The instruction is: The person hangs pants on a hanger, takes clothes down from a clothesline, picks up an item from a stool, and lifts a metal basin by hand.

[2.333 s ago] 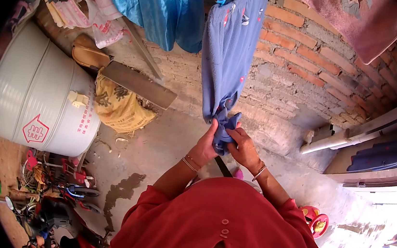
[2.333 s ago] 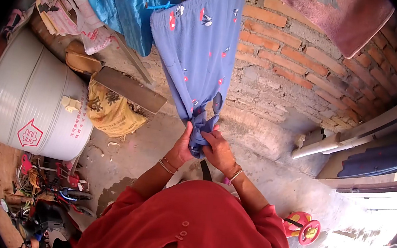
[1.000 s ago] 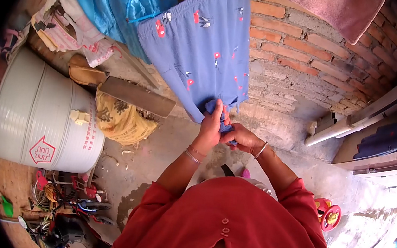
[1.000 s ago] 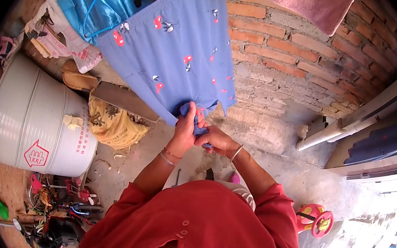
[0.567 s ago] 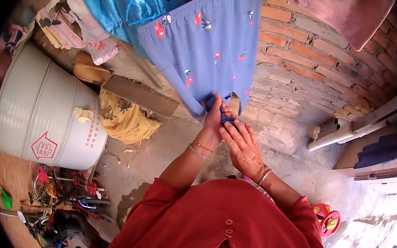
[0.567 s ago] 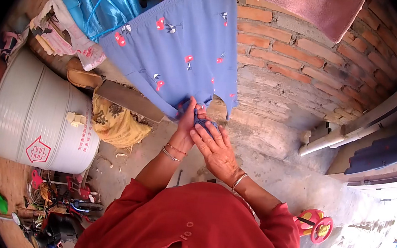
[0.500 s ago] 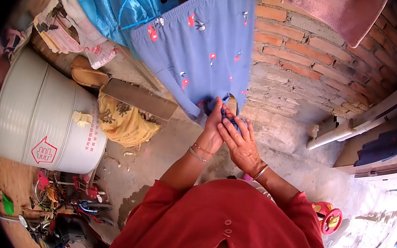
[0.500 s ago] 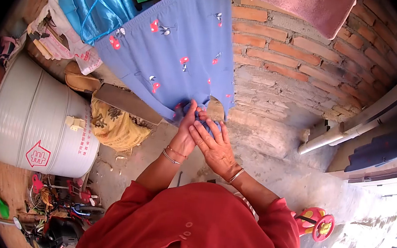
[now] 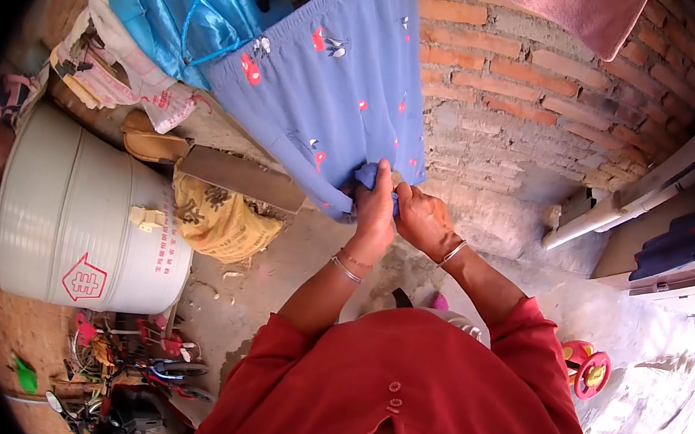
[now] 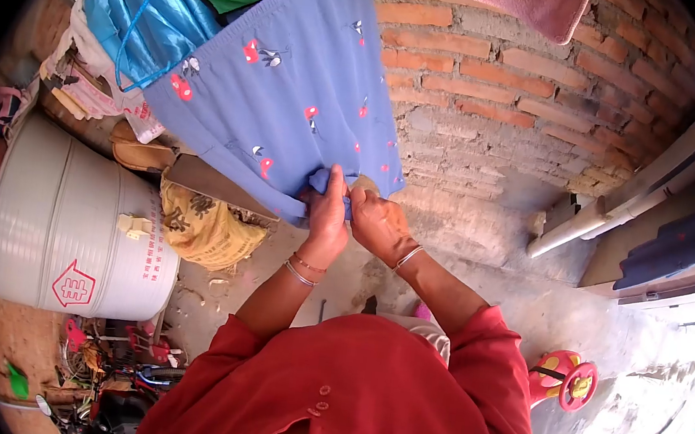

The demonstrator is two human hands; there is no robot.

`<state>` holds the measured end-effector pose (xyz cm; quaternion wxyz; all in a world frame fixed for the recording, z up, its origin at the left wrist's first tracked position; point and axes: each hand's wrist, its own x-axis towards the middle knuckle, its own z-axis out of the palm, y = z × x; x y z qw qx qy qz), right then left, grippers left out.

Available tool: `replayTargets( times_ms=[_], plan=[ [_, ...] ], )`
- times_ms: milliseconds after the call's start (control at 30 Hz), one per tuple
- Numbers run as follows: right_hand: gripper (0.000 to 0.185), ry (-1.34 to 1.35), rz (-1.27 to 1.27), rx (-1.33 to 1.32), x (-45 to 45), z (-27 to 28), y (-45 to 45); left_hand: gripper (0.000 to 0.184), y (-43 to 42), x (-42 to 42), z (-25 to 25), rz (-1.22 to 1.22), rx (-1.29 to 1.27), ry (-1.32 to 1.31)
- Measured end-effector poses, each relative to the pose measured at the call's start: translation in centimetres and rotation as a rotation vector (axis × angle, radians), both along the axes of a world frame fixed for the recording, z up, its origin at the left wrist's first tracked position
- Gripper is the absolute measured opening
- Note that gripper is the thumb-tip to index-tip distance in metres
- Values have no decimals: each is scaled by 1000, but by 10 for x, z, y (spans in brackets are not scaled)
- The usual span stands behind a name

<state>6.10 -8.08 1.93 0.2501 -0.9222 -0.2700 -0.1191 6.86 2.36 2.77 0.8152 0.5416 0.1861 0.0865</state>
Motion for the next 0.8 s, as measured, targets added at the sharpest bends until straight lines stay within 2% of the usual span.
replayTargets(
  times_ms=[67,133,267,300,367,433,533,700,767,800],
  plan=[
    [25,51,-3,58,0,8,1,31,-4,3,-1,33,54,-34],
    [28,236,-2,94,0,19,0,38,-13,-2,17,60,156,-197],
    [30,441,5,212,3,22,-2,42,-1,8,-2,-62,343,-125],
    [30,444,2,212,5,21,-3,41,-2,9,0,-53,398,-147],
    [30,463,87,373,8,15,-4,40,-4,8,4,-46,453,-169],
    [29,507,106,422,9,9,-3,48,-7,6,12,-51,527,-218],
    [29,588,124,508,6,13,-5,51,-9,4,18,-66,615,-192],
    [32,708,114,523,-4,20,-5,52,-8,2,15,-90,638,-263],
    [48,692,208,712,-4,1,-4,51,-4,1,10,-117,624,-256],
    [48,689,210,712,-3,0,-8,47,-1,0,7,-222,561,-217]
  ],
)
